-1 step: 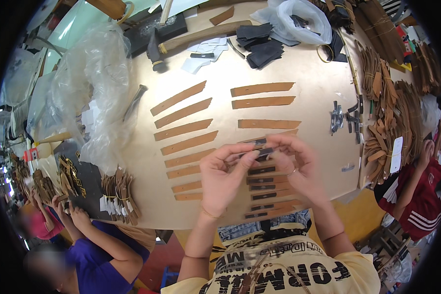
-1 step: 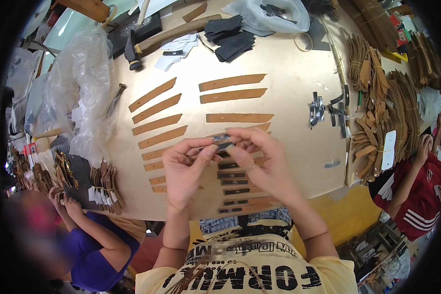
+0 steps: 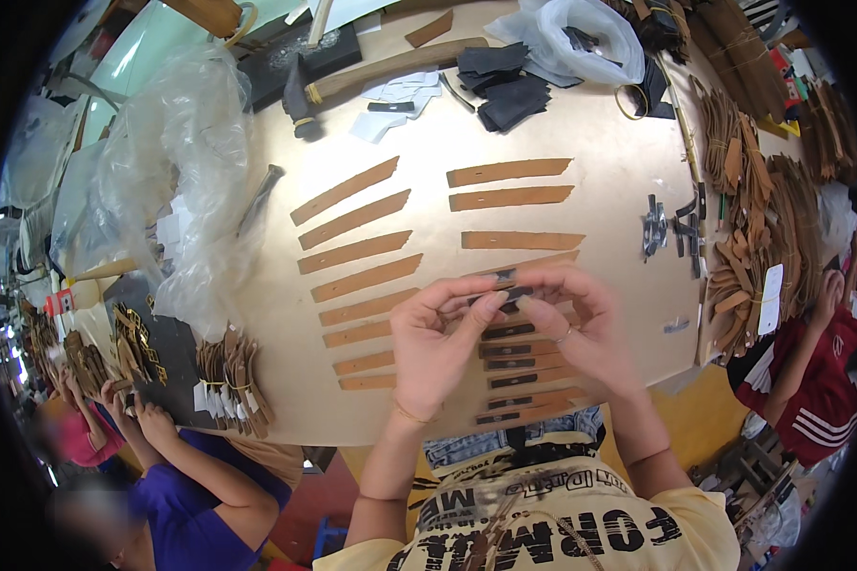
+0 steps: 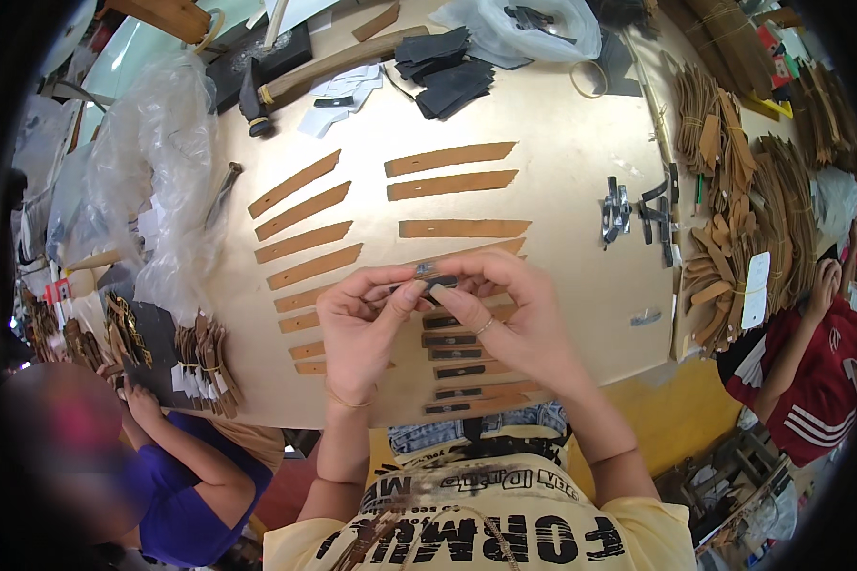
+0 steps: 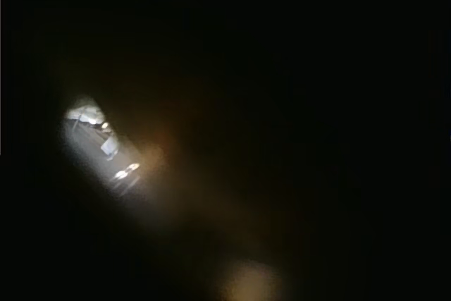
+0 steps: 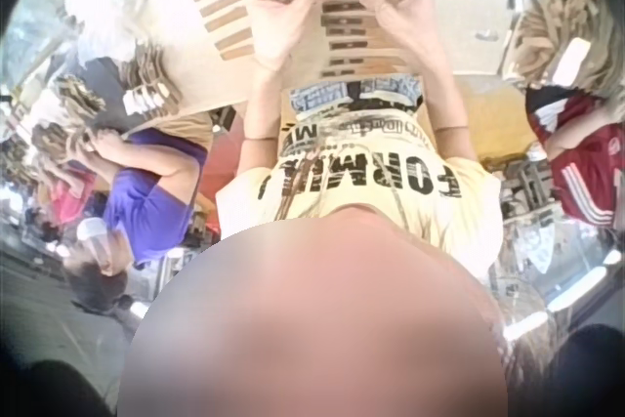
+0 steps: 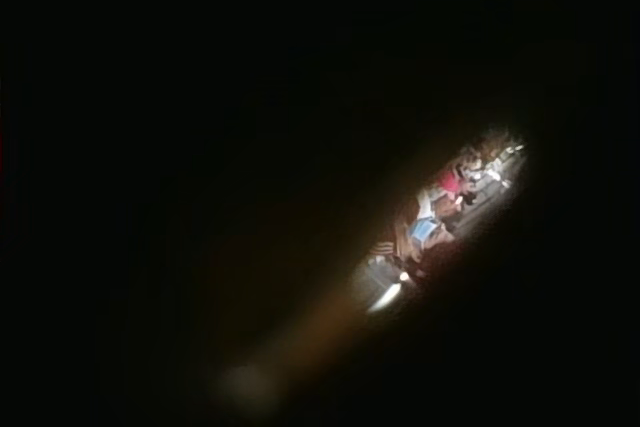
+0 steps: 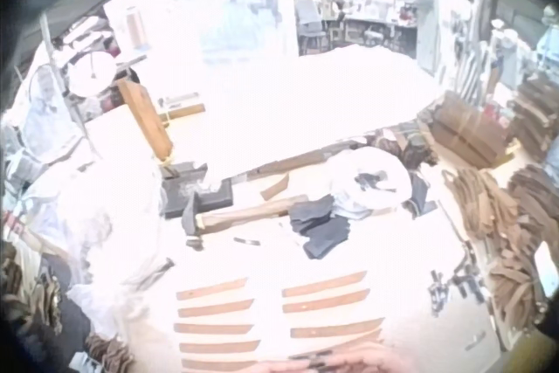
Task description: The person repeatedly picks small black rectangular pieces and places them onto light brown wooden slats laid out on a table. The person aligns each black piece with a slat and presses it into place, continuing this sequence across multiple slats.
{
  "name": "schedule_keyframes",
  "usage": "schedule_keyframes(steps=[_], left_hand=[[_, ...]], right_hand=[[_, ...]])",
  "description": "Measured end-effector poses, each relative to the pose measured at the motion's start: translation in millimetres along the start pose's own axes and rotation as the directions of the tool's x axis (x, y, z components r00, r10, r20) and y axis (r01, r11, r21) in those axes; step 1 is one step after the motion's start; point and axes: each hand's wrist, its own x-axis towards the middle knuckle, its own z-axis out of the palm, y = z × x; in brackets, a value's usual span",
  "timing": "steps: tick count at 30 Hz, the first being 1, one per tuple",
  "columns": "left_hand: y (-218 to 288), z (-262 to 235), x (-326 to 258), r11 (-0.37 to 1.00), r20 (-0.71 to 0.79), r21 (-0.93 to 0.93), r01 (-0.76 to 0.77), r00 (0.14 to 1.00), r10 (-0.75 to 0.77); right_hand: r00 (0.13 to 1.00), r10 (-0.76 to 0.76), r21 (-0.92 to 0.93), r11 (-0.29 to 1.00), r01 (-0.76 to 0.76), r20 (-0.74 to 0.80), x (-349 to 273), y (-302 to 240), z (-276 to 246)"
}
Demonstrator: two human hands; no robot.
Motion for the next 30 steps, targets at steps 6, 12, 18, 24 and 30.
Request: schedule_keyframes(steps=[6,12,18,24,30], left_hand=[[-0.4,3.9,11.9,0.991,-0.057,0.111,-0.068,0.996,0.075],[2.6,0.2,23.4,0.986,-0.098,0.159,-0.045,0.993,0.062],[-1.9,9.0,41.1,0.867,-0.195,0.485,-0.116,0.952,0.236],[-3.5,13.3,46.3,0.843,-0.222,0.536,-0.048,0.955,0.196],[-3.1,14.0,47.4,0.835,-0.228,0.549,-0.038,0.954,0.194]], right_hand=[[0.998,-0.013,0.002,1.000,0.014,-0.064,18.2,-1.1,2.1],[0.994,-0.028,-0.113,0.993,0.016,-0.108,31.4,0.4,5.6],[0.981,0.037,-0.152,0.986,-0.067,-0.190,40.1,4.1,10.4],[0.967,0.053,-0.179,0.979,-0.100,-0.249,46.4,8.9,13.6],[0.966,0.067,-0.161,0.981,-0.110,-0.250,49.5,9.3,12.9]])
